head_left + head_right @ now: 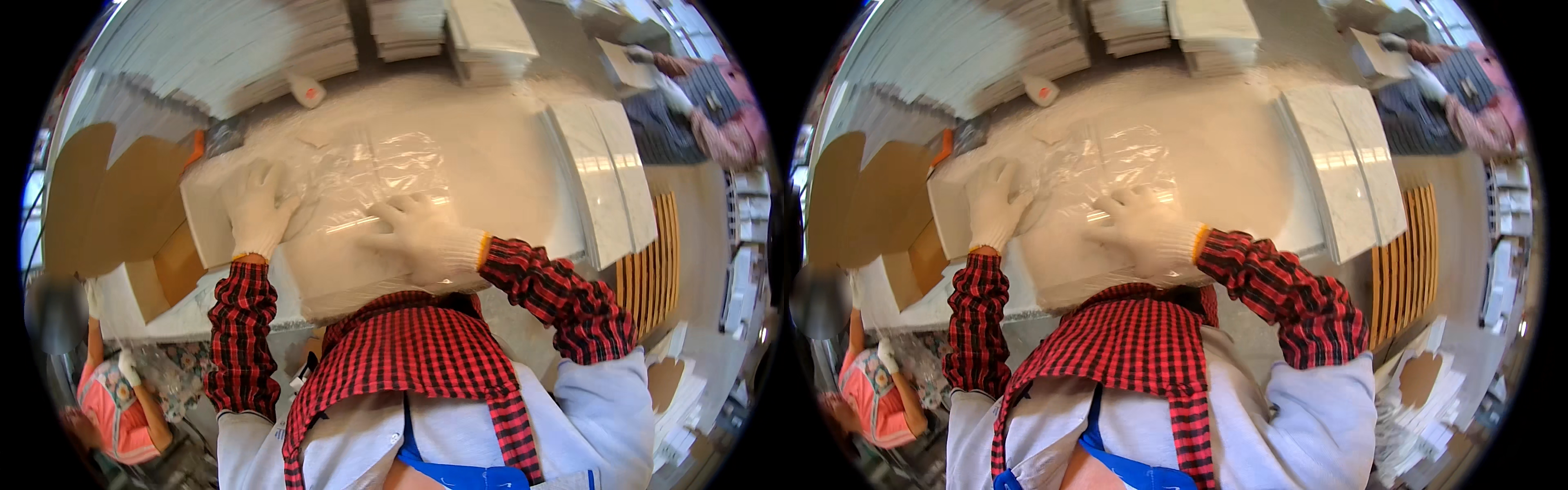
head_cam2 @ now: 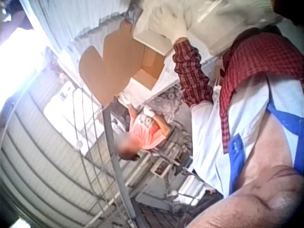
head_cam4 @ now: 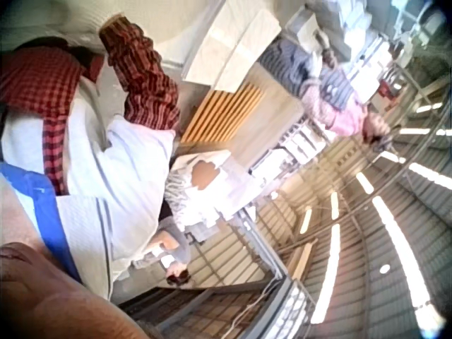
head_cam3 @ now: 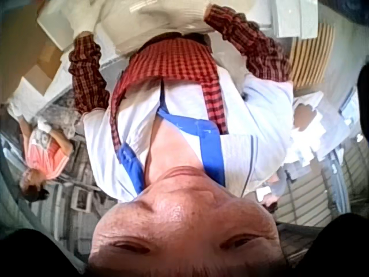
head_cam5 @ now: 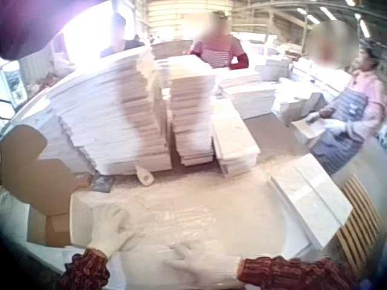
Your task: The person wraps flat rectangular items in plastic film, folds them, and places them into cardboard boxes. They repeat this process with multiple items, stacking wrapped units and closing the boxes. Other workers are visible nearby handling similar materials.
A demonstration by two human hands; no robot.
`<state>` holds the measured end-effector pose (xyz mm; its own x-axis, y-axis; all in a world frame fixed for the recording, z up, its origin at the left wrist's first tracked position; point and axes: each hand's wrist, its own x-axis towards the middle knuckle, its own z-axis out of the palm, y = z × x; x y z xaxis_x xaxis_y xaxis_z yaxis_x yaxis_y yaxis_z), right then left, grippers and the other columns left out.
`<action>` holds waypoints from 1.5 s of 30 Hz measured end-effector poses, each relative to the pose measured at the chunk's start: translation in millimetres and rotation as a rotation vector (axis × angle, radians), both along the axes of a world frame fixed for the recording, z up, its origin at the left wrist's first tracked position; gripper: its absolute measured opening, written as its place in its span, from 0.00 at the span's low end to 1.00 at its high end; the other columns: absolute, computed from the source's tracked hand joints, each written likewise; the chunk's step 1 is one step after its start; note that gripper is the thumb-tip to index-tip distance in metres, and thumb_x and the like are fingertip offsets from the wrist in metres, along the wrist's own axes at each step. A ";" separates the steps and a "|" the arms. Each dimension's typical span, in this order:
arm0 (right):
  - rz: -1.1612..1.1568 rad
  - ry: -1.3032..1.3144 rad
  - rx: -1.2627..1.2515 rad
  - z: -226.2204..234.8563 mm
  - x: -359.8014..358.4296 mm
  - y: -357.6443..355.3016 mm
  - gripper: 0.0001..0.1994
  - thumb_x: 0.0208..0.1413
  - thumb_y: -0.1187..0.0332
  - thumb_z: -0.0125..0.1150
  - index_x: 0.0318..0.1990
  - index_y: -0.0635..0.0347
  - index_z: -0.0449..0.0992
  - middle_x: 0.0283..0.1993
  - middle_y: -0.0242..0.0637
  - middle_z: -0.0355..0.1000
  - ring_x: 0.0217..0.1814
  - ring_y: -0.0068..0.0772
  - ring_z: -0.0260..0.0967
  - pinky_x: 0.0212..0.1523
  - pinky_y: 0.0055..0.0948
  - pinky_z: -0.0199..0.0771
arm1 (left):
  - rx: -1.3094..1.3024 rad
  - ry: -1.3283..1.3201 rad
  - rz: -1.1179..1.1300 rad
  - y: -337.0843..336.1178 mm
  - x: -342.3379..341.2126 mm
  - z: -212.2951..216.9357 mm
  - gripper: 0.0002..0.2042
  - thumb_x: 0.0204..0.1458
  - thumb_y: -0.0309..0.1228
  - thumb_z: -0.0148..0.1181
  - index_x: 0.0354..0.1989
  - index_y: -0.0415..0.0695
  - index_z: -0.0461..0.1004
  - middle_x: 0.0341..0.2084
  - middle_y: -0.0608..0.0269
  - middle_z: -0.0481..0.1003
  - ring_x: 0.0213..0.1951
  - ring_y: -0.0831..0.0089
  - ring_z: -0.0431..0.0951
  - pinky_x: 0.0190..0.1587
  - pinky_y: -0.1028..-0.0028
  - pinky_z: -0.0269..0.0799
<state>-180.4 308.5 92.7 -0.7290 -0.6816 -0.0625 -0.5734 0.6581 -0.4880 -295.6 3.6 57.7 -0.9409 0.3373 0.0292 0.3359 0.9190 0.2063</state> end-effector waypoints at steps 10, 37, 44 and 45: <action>-0.015 0.120 0.042 26.3 1.6 -44.9 0.41 0.41 0.58 0.79 0.68 0.48 0.71 0.70 0.49 0.62 0.71 0.60 0.60 0.70 0.59 0.61 | 0.320 0.078 0.493 -26.7 214.6 22.7 0.33 0.47 0.37 0.78 0.61 0.36 0.74 0.60 0.42 0.72 0.64 0.42 0.69 0.68 0.52 0.65; -0.021 -0.020 -0.007 11.6 -13.3 -60.4 0.43 0.34 0.55 0.80 0.65 0.52 0.75 0.65 0.47 0.69 0.64 0.62 0.66 0.64 0.54 0.72 | 0.364 0.357 0.727 -29.0 226.5 -51.2 0.10 0.54 0.32 0.71 0.43 0.49 0.79 0.59 0.55 0.68 0.66 0.46 0.65 0.67 0.47 0.60; -0.037 0.091 0.012 -6.3 -0.9 -61.9 0.41 0.35 0.54 0.79 0.64 0.46 0.76 0.66 0.46 0.67 0.66 0.61 0.64 0.64 0.56 0.70 | 0.335 0.452 0.587 -40.0 224.5 -44.4 0.12 0.51 0.30 0.72 0.43 0.45 0.80 0.54 0.54 0.71 0.59 0.48 0.70 0.62 0.49 0.64; -0.041 0.079 0.019 -5.4 -1.0 -61.7 0.40 0.35 0.54 0.79 0.64 0.46 0.76 0.66 0.46 0.67 0.66 0.61 0.64 0.63 0.56 0.70 | 0.340 0.436 0.573 -41.4 224.2 -40.5 0.12 0.51 0.30 0.73 0.43 0.45 0.80 0.54 0.54 0.71 0.59 0.48 0.70 0.62 0.49 0.64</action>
